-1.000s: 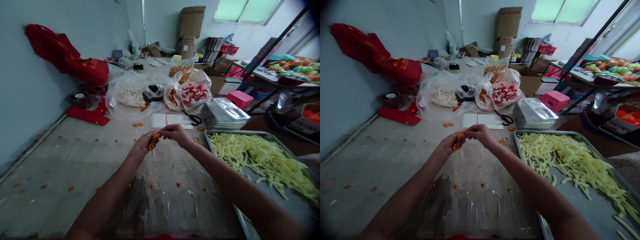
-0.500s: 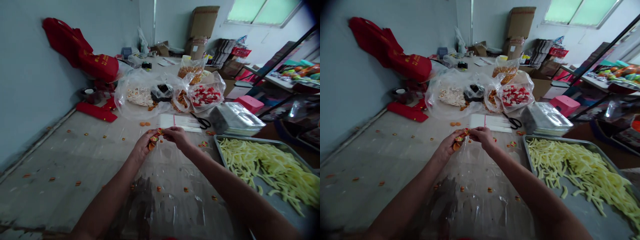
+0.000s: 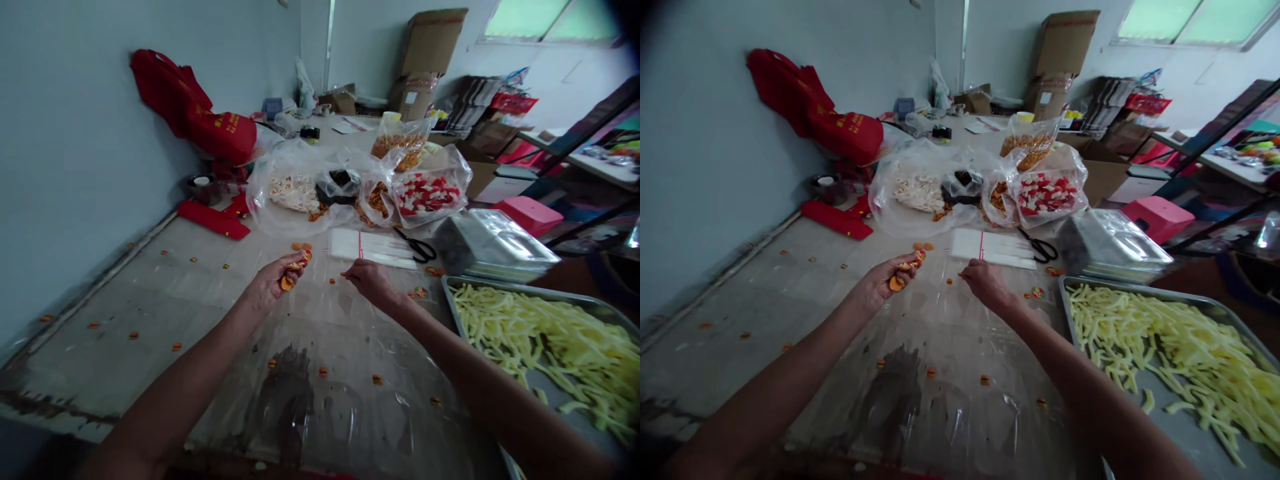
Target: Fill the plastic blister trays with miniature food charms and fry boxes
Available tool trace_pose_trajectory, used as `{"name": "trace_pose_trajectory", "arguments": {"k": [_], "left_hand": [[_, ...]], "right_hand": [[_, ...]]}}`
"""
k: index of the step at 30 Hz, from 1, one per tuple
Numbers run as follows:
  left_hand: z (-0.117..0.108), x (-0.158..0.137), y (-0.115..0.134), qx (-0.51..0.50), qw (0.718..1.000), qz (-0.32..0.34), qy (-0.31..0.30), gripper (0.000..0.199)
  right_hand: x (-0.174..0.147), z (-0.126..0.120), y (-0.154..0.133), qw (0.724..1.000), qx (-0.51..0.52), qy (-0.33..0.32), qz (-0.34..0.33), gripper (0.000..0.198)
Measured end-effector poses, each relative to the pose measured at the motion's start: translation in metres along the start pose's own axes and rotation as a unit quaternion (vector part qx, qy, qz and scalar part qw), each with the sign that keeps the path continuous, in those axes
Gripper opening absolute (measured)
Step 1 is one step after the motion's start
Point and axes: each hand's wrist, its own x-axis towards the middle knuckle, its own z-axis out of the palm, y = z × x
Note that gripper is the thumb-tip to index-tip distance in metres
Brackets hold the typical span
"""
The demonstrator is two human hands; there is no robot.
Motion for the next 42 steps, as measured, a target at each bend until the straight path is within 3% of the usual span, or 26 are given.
{"name": "trace_pose_trajectory", "arguments": {"k": [2, 4, 6, 8, 11, 14, 16, 19, 22, 25, 29, 31, 33, 36, 38, 40, 42], "left_hand": [[0.000, 0.002, -0.006, 0.008, 1.000, -0.001, 0.018, 0.005], [0.002, 0.004, -0.012, 0.035, 0.999, 0.011, 0.026, 0.004], [0.006, 0.007, -0.017, 0.063, 0.997, 0.035, 0.020, 0.006], [0.011, 0.009, -0.020, 0.077, 0.996, 0.046, 0.007, 0.009], [0.018, 0.011, -0.023, 0.067, 0.997, 0.041, -0.009, 0.008], [0.015, 0.012, -0.021, 0.060, 0.997, 0.044, -0.016, 0.007], [0.006, 0.010, -0.016, 0.057, 0.997, 0.046, -0.007, 0.007], [-0.015, 0.005, -0.005, 0.058, 0.996, 0.067, 0.026, 0.006], [-0.031, -0.001, 0.002, 0.050, 0.992, 0.101, 0.051, 0.007], [-0.035, -0.006, 0.003, 0.033, 0.992, 0.110, 0.057, 0.009], [-0.035, -0.009, 0.000, 0.026, 0.992, 0.114, 0.047, 0.011], [-0.037, -0.009, 0.000, 0.020, 0.992, 0.114, 0.052, 0.013], [-0.041, -0.008, -0.002, 0.016, 0.992, 0.117, 0.050, 0.013], [-0.044, -0.005, -0.006, 0.013, 0.990, 0.133, 0.044, 0.010], [-0.044, -0.003, -0.009, 0.007, 0.988, 0.149, 0.035, 0.008], [-0.046, -0.004, -0.010, -0.003, 0.986, 0.165, 0.031, 0.011], [-0.053, -0.009, -0.006, -0.013, 0.985, 0.167, 0.044, 0.014]], "right_hand": [[-0.005, 0.006, -0.003, 0.994, -0.074, -0.050, -0.067, 0.022], [-0.006, 0.006, -0.007, 0.990, -0.072, -0.076, -0.090, 0.028], [-0.002, 0.002, -0.013, 0.997, 0.008, -0.052, -0.048, 0.028], [0.007, -0.004, -0.021, 0.988, 0.151, 0.003, 0.043, 0.024], [0.029, -0.007, -0.037, 0.913, 0.372, 0.029, 0.166, 0.037], [0.051, 0.001, -0.046, 0.836, 0.508, -0.035, 0.205, 0.036], [0.061, 0.011, -0.047, 0.811, 0.543, -0.044, 0.214, 0.032], [0.069, 0.028, -0.045, 0.833, 0.507, -0.011, 0.220, 0.028], [0.073, 0.041, -0.049, 0.899, 0.390, -0.051, 0.192, 0.015], [0.077, 0.047, -0.058, 0.949, 0.250, -0.091, 0.169, 0.010], [0.082, 0.047, -0.065, 0.983, 0.085, -0.047, 0.153, 0.021], [0.081, 0.042, -0.068, 0.989, 0.057, -0.037, 0.131, 0.017], [0.076, 0.035, -0.078, 0.989, 0.124, -0.015, 0.084, 0.016], [0.066, 0.020, -0.104, 0.966, 0.247, 0.034, -0.067, 0.028], [0.064, 0.014, -0.124, 0.946, 0.282, 0.026, -0.159, 0.024], [0.069, 0.014, -0.138, 0.941, 0.292, 0.009, -0.170, 0.018], [0.080, 0.019, -0.142, 0.940, 0.329, -0.007, -0.094, 0.017]]}}
